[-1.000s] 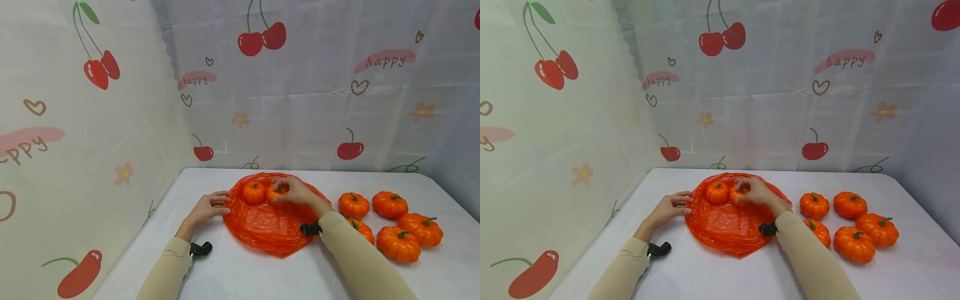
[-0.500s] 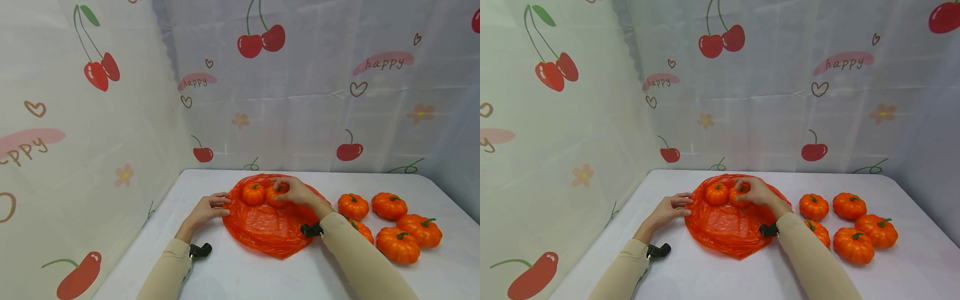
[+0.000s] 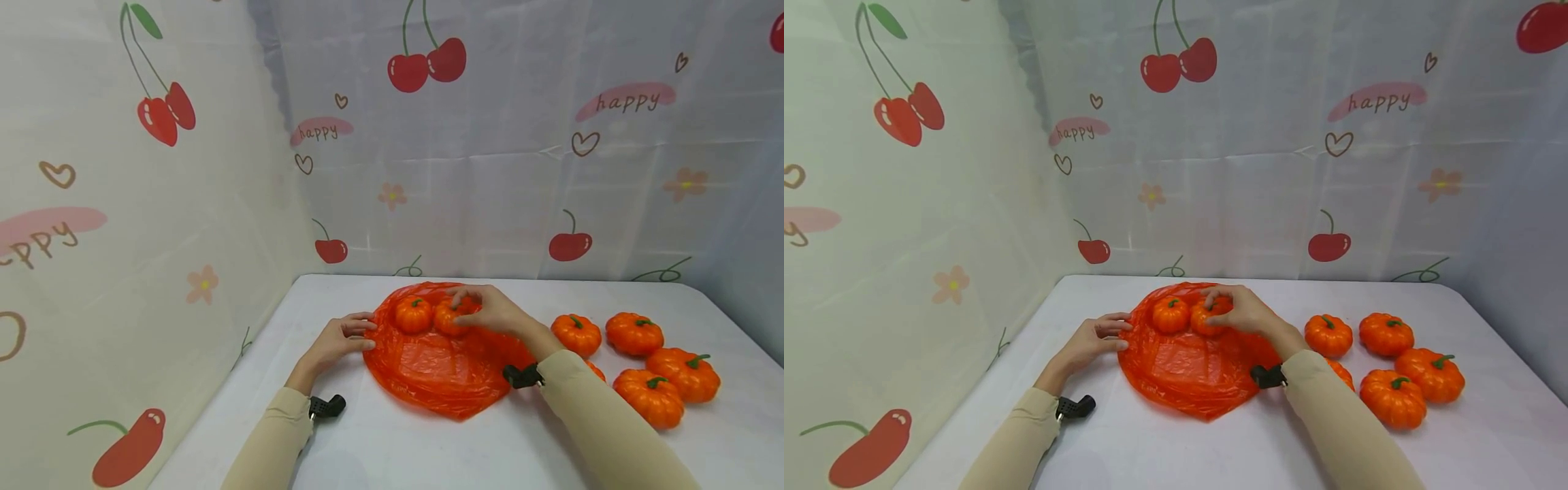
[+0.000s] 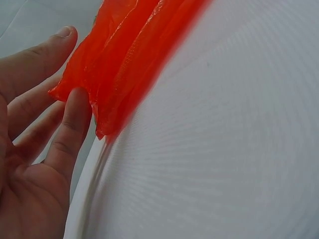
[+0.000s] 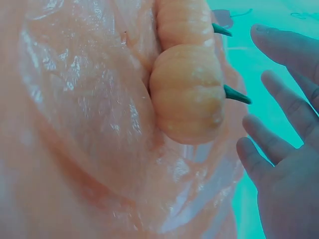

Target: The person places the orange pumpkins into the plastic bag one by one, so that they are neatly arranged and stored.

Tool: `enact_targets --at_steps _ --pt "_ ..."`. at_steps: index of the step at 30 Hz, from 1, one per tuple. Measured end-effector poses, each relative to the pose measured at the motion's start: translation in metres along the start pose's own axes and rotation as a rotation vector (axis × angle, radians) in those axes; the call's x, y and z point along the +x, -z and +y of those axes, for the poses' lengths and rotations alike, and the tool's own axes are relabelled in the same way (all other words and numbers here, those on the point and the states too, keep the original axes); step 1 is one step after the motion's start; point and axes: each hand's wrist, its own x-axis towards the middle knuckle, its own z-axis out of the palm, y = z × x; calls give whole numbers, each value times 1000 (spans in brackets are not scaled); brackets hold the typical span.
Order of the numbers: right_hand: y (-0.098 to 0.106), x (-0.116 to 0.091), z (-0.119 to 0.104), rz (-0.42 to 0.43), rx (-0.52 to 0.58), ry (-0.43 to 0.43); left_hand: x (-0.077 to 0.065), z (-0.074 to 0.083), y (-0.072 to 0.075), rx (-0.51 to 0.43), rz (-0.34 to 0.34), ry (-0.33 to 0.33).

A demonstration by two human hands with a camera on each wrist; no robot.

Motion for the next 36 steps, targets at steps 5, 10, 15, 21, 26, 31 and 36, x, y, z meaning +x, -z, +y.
enact_targets --at_steps 5,10,15,21,26,31,36 --pt "7 -12 -4 4 -20 24 1 0 0 2 3 -3" --pt "16 -25 -6 -19 -66 48 1 -1 -1 4 3 0" --pt "26 -39 -13 -30 -106 42 2 -2 -2 1 -2 6" --pt "39 -58 -18 -26 -105 30 1 -2 -1 0 1 -12" --pt "49 -76 -20 -18 -88 7 0 -2 -1 0 1 -13" --pt "59 -91 -18 16 -97 19 0 -2 -2 0 -1 -15" --pt "70 -103 -13 64 -166 78 0 -1 -2 3 -3 -25"
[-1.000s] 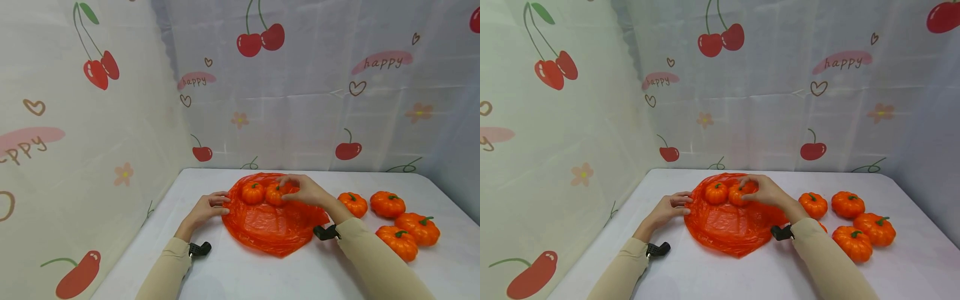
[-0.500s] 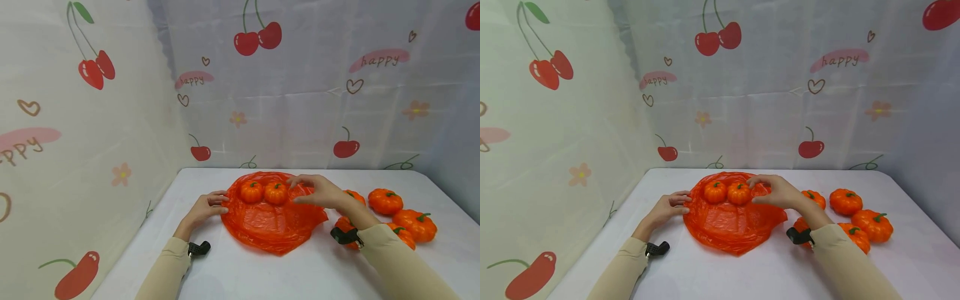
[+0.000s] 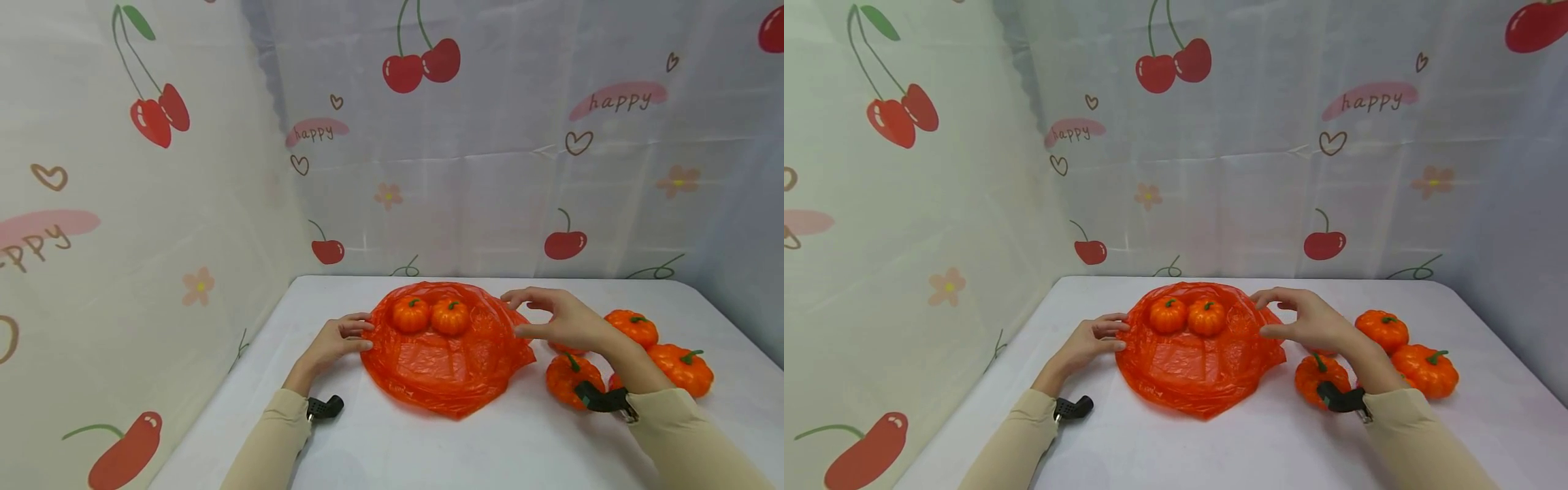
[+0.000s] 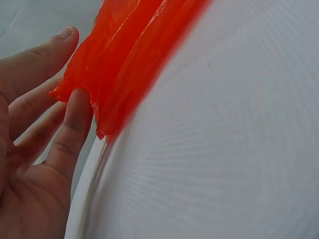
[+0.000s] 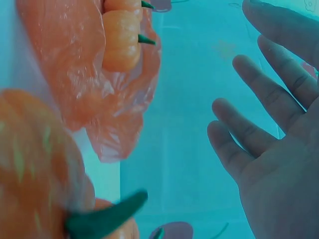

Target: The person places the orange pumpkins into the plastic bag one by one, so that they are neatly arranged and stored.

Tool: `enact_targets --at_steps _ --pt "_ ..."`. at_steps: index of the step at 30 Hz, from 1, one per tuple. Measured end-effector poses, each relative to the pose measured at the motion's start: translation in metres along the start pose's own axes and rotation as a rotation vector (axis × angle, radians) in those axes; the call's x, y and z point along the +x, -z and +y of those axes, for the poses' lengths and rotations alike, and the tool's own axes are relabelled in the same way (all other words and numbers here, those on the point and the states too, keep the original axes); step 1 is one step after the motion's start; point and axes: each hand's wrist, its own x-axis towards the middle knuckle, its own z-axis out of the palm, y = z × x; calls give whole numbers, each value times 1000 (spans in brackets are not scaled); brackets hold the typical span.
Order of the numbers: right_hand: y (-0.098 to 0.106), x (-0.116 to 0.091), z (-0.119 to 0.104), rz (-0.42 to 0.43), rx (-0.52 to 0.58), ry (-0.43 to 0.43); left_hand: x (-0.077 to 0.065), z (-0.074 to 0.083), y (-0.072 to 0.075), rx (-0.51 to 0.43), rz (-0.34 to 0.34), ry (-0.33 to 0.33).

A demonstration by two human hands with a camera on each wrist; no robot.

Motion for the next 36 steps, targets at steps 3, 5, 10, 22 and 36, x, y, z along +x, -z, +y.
enact_targets --at_steps 3,5,10,22,36 --pt "6 -9 4 29 -48 1 0 0 0 7 -3 -11" --pt "11 -15 7 45 -55 13 0 1 0 7 -4 -6" --pt "22 -31 13 63 -43 19 1 0 -1 14 -4 -9" --pt "44 -62 24 124 -96 -54 0 2 -1 4 -18 -63" --pt "65 -95 50 207 -120 -153 -1 3 -1 8 -12 -47"
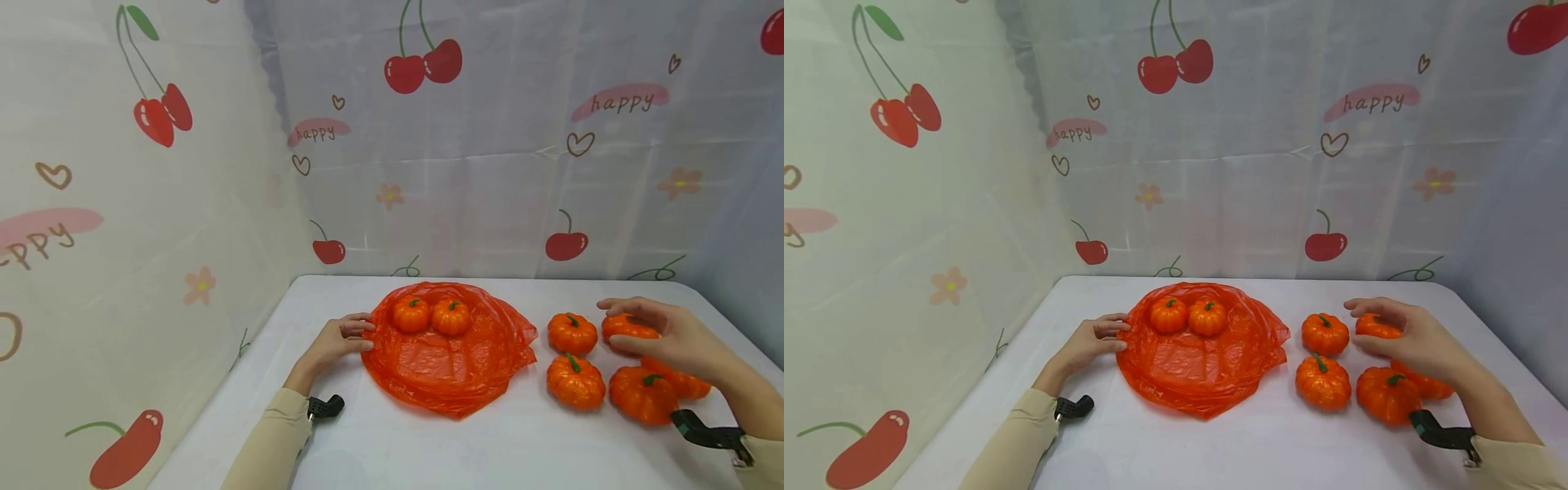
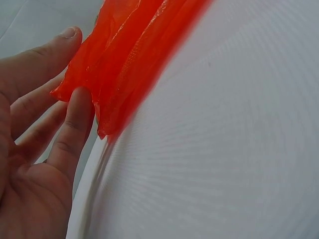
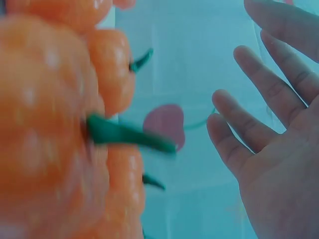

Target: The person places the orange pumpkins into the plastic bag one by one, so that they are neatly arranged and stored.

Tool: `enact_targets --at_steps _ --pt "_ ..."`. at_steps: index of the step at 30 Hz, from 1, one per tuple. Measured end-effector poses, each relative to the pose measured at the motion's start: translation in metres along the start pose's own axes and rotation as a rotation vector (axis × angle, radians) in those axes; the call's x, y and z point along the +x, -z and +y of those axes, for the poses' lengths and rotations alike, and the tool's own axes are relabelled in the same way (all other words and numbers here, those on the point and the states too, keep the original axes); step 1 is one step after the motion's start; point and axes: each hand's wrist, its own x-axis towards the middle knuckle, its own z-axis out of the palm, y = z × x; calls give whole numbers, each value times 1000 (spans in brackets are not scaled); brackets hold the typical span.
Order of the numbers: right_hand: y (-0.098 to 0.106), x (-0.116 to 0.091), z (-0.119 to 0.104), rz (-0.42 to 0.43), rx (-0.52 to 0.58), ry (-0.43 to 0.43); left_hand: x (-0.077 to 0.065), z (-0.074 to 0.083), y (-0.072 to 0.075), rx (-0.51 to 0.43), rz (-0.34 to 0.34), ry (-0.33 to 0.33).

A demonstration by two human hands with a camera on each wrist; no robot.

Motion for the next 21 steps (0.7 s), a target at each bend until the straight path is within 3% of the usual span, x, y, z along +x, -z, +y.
enact_targets --at_steps 11,21 --pt "19 -18 55 36 -50 -92 2 -1 1 14 3 29" --pt "26 -31 84 63 -10 -156 1 -2 1 -1 -3 5"
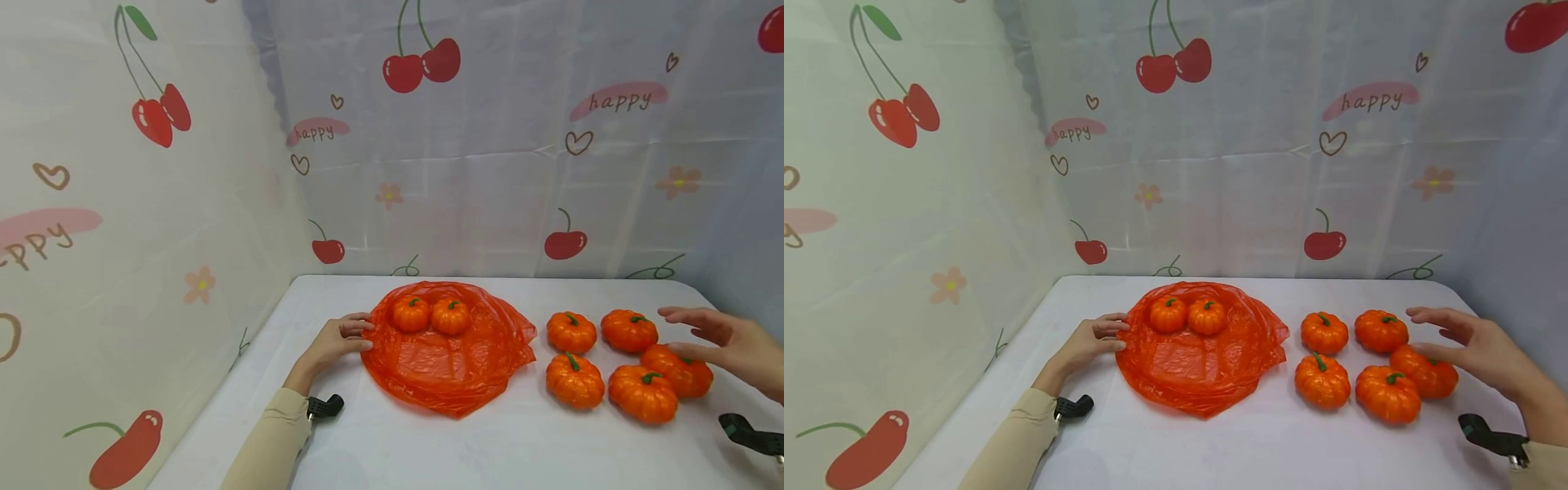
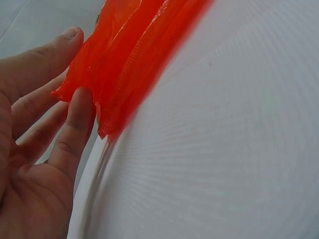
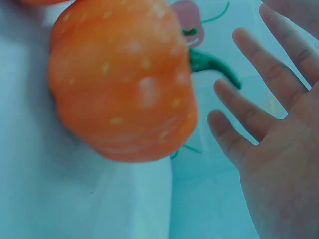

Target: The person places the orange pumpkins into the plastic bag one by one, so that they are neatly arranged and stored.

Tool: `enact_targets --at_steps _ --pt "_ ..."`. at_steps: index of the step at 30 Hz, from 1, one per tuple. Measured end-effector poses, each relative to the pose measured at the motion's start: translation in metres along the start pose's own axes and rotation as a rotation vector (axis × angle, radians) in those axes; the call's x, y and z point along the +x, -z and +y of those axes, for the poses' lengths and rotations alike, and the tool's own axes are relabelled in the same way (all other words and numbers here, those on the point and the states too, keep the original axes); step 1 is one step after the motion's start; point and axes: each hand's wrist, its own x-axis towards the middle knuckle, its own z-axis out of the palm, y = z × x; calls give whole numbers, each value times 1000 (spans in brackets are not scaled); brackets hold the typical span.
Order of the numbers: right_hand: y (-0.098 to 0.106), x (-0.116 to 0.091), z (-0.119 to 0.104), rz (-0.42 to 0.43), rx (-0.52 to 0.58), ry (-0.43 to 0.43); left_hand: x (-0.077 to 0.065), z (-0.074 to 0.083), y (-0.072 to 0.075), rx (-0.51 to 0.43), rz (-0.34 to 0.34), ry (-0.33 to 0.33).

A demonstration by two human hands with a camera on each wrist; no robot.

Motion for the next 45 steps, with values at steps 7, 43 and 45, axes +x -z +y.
enact_targets --at_steps 7,43,45 --pt "2 0 17 -107 -18 -83 0 -1 -1 11 -1 5" --pt "0 -11 60 -298 112 -202 1 1 -1 18 -3 6" --pt "0 -11 59 -296 118 -213 0 0 -1 20 -2 3"
